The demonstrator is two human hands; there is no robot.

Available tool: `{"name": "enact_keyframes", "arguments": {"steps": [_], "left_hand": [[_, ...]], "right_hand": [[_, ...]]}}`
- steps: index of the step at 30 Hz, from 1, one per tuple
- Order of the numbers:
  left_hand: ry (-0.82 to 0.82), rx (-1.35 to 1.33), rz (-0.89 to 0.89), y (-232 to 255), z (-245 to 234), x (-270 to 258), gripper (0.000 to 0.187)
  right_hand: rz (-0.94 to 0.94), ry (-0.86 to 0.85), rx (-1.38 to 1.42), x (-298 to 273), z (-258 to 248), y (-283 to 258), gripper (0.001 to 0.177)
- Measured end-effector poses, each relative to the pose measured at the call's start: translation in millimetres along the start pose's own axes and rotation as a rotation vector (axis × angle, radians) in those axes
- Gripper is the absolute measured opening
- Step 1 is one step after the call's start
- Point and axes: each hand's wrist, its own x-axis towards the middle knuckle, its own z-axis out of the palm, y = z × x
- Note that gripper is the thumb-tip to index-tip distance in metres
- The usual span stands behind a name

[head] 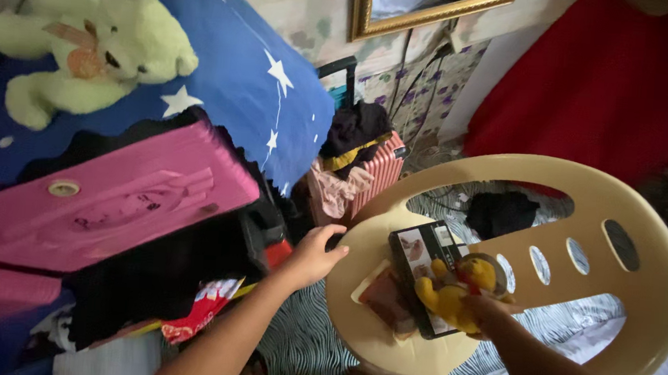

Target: The person clears a cluttered dresser by moving stuffed toys, boxes, and miscellaneous items onto a nearby chair. After clearing the surface, the person uses a brush to sweep dust and debris from the dresser top and the blue star-patterned cloth covering it.

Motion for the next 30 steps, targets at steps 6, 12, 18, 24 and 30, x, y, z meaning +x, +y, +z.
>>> {"name": "enact_keyframes", "arguments": {"steps": [6,12,18,24,30], "left_hand": [[0.024,0.001,-0.030,0,-1,-12,0.051],[0.072,-0.005,0.049,24,-11,-22,0.049],[0.178,-0.142,0.238,82,-41,-28,0.038],[0.352,-0.073,0.632,167,-104,-57,0.036],[0.604,0.172,0.744,220,-209,-97,0.032]], "right_hand": [[-0.165,0.040,-0.016,15,28,-11,0.087],[-0.267,0.286,-0.189,-33,15,-29,0.098],[-0.588,0.703,-0.430,-137,23,-64,0.109],[-1.414,0.395,-0.386,-251,101,-132,0.047],[-1.738,-0.043,-0.154,-401,215,-195,0.045]]}}
